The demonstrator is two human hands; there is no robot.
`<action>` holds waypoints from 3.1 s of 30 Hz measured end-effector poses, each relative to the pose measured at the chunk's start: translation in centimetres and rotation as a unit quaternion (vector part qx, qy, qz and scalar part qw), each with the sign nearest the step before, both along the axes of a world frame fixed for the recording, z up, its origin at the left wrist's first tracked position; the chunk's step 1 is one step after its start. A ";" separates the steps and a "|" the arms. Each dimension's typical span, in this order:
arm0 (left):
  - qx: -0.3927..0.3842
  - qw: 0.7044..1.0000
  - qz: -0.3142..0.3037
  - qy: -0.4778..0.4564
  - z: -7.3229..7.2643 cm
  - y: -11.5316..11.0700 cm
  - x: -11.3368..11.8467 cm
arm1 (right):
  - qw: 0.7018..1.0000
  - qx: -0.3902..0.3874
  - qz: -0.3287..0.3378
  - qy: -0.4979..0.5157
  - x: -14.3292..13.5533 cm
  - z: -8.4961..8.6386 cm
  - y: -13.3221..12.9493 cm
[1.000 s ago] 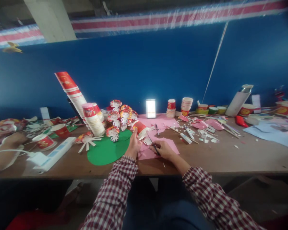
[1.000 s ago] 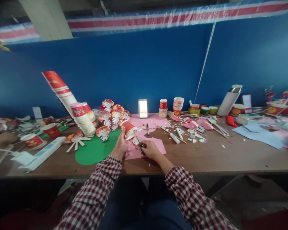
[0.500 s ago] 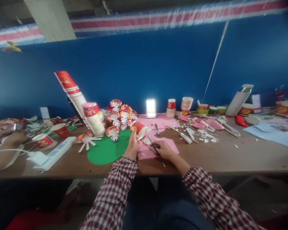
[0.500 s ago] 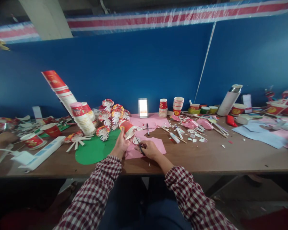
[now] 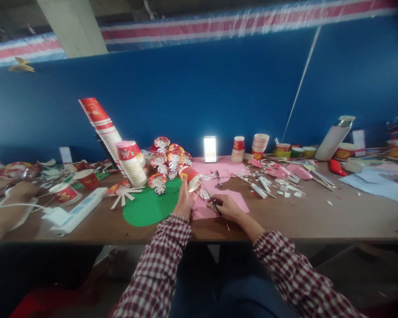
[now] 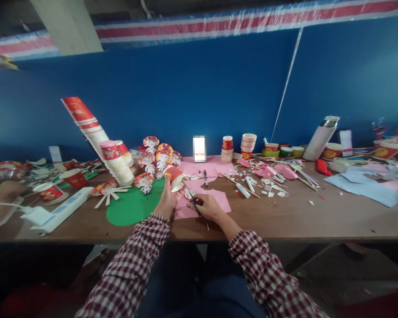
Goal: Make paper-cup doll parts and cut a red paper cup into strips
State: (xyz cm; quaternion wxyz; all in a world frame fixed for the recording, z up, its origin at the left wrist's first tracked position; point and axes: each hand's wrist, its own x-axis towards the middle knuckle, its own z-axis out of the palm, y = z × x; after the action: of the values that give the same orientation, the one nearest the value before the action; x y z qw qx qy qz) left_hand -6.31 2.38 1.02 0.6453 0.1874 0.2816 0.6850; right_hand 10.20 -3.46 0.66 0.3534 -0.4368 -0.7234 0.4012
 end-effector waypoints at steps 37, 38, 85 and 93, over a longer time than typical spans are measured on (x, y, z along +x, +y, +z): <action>-0.012 1.000 -0.002 -0.001 -0.2 -0.2 0.3 | 0.999 0.020 -0.003 -0.029 0.0 0.0 -0.1; -0.010 1.000 -0.002 -0.002 -0.1 -0.2 0.3 | 0.999 0.021 -0.003 -0.029 0.0 0.0 -0.1; -0.020 1.000 0.007 -0.001 -0.1 -0.1 0.4 | 0.999 0.023 -0.002 -0.044 0.1 -0.1 0.0; -0.012 1.000 0.012 0.014 0.0 -0.1 0.3 | 0.999 0.021 -0.002 -0.041 0.1 -0.1 -0.1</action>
State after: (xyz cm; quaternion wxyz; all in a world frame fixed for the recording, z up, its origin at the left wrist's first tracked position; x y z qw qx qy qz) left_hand -5.98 2.29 1.04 0.6355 0.1858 0.3008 0.6864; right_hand 10.28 -3.54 0.54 0.3332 -0.4472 -0.7447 0.3667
